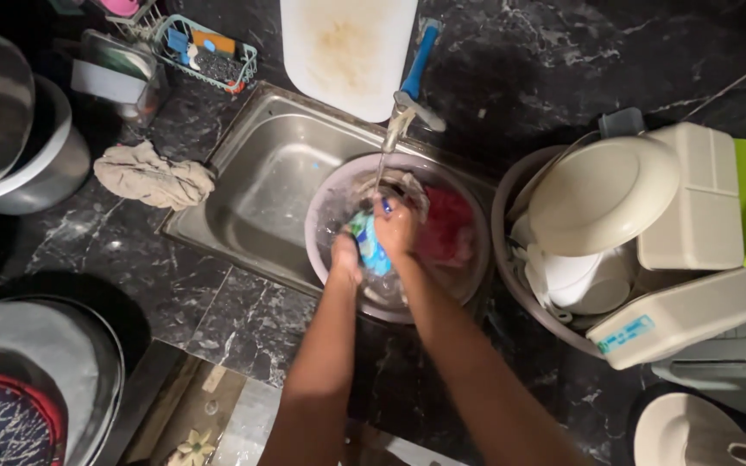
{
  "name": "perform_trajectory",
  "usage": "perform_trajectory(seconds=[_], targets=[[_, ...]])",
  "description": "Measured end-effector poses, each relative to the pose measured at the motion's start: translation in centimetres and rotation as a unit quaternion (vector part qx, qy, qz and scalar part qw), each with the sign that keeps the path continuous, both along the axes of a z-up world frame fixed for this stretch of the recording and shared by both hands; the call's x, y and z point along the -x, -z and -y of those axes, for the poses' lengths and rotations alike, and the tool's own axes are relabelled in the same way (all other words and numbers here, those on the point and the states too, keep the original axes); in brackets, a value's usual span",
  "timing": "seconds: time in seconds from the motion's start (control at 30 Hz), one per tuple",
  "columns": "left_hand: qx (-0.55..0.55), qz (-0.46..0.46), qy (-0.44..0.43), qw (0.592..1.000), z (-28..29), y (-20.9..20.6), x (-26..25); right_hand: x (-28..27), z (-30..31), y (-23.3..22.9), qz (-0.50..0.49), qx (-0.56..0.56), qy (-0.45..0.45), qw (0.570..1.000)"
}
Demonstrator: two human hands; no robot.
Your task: The person loads clothes into a top-loading washing machine, closes the lid, and presses buttons to start the cycle. Then the person moves to a kitchen sink and hand-washes several small garments in a basin under running water, rinsing and wringing them before placing them on a chair.
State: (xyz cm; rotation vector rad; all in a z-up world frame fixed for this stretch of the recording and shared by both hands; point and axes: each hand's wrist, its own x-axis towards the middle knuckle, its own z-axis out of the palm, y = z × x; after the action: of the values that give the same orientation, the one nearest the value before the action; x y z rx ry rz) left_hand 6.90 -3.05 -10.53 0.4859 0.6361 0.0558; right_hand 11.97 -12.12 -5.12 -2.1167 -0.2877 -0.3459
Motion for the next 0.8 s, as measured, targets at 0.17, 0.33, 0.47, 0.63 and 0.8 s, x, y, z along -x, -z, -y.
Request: perform_trajectory(seconds=[0.17,0.33,0.47,0.63,0.8], targets=[[0.036,-0.019,0.025,0.999,-1.4,-3.9,1.9,3.2,1.5,-0.8,0.288,0.179,-0.226,0.913],[-0.176,-0.046,-0.119,0.976,-1.3,14.5,-3.1,-0.8,2.3,10.3,-0.377,-0.16,-0.151,0.899],[-0.199,-0.101,-0.034,0.974,-1.0,2.4,0.1,-2.2,2.0,9.8,-0.032,0.22,-0.184,0.957],[0.113,0.056,0.041,0.991,-2.7,3.9,-2.0,6.3,1.2,-1.1,-0.131,-0.193,-0.349,0.908],[0.069,0.073,0.022,0.995,-1.6,9.2,-2.4,6.7,-0.7,0.4,-0.07,-0.202,-0.235,0.948]])
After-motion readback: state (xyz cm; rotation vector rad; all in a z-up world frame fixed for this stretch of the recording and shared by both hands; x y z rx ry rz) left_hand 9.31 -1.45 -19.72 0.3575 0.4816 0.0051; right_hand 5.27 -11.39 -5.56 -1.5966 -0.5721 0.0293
